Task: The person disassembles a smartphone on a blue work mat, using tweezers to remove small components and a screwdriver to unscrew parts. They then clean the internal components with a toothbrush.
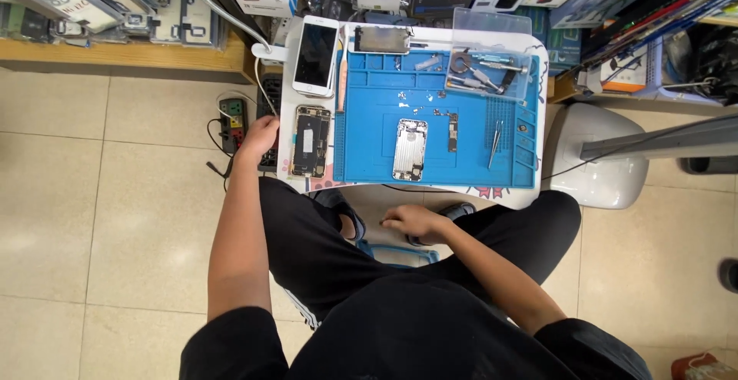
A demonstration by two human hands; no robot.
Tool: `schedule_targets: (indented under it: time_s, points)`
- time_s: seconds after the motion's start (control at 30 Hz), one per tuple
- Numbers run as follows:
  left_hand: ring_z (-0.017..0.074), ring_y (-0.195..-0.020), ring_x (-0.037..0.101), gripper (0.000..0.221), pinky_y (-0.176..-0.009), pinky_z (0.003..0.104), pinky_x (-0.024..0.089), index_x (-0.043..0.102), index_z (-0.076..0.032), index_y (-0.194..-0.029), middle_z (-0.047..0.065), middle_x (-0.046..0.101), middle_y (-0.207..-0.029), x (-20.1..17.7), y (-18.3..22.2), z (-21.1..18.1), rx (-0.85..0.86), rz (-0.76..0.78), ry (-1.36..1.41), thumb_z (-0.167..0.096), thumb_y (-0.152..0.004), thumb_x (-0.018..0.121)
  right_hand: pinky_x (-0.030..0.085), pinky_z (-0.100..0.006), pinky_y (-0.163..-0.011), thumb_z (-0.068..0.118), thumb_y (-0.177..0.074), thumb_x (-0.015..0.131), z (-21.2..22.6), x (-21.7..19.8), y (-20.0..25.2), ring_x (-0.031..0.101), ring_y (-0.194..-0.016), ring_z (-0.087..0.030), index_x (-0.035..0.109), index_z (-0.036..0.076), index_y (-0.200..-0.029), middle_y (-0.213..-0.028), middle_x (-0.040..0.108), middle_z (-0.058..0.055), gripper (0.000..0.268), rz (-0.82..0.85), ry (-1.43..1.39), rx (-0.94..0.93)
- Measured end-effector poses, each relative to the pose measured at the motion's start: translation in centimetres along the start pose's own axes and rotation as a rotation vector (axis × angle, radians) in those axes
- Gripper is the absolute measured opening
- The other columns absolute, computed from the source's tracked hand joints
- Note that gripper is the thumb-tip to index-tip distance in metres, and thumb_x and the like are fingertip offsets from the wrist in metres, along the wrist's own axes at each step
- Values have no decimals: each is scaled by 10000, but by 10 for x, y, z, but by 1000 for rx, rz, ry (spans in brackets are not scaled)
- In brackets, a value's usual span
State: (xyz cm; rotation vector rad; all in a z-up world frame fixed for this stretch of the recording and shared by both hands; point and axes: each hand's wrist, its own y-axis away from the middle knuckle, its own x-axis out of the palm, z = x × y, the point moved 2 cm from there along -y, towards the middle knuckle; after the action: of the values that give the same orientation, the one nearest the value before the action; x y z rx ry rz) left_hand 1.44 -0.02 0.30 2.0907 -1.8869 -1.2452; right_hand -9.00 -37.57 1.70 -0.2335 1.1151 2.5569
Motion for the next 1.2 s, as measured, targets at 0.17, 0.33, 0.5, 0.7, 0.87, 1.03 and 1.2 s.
schedule_targets:
  time_s: [0.17, 0.33, 0.5, 0.7, 0.87, 1.03, 1.2]
  points:
    - [393, -1446, 495, 537, -1192, 532, 388, 646, -68, -1461, 208, 603, -1498, 1, -6, 11, -45, -4, 9, -408, -1065, 523, 487, -607, -1064, 318, -1085, 455, -89, -16, -67, 632, -1267, -460, 551, 78, -1485, -1336, 689, -254, 476, -148, 188, 115]
    - [396, -1438, 511, 551, -1188, 524, 402, 661, -78, -1450, 201, 622, -1483, 1, -15, 26, -53, -11, 13, -443, -1056, 537, 479, -594, -1107, 270, -1075, 405, -112, -19, -61, 623, -1285, -450, 502, 89, -1543, -1371, 670, -245, 511, -209, 373, 169]
    - [401, -1426, 516, 520, -1182, 525, 410, 651, -99, -1467, 189, 631, -1467, 2, -11, 24, -58, 38, 19, -416, -1079, 511, 519, -545, -1053, 391, -1046, 489, -127, -20, -55, 669, -1190, -419, 542, 146, -1479, -1338, 692, -164, 500, -418, 331, 188]
    - [351, -1399, 551, 505, -1162, 511, 434, 678, -150, -1437, 135, 660, -1441, 8, -30, 46, -47, 22, -8, -454, -1059, 538, 561, -496, -998, 511, -1016, 576, -136, -20, -65, 717, -1095, -388, 582, 202, -1414, -1306, 716, -83, 504, -655, 276, 231]
    - [351, -1304, 614, 438, -1081, 503, 488, 710, -144, -1375, 149, 702, -1348, 6, -35, 52, 19, -11, -5, -404, -1061, 550, 593, -481, -864, 733, -936, 542, -276, 62, -133, 757, -1024, -313, 624, 322, -1333, -1211, 752, -1, 577, -721, 356, 343]
    - [309, -1218, 676, 381, -997, 464, 551, 717, -219, -1337, 99, 732, -1288, -12, -12, 18, 112, -68, 21, -460, -1054, 633, 485, -381, -1094, 702, -866, 634, -201, 48, -50, 570, -1377, -118, 499, 630, -1473, -1457, 571, 228, 626, -455, 310, 346]
    - [229, -1002, 726, 292, -872, 346, 595, 646, -34, -1299, 175, 721, -1154, -12, 15, 5, 363, -218, 297, -235, -1086, 634, 603, -356, -819, 259, -963, 766, -90, 41, 128, 774, -905, -218, 821, 265, -1144, -921, 813, 12, 189, -1120, 60, 184]
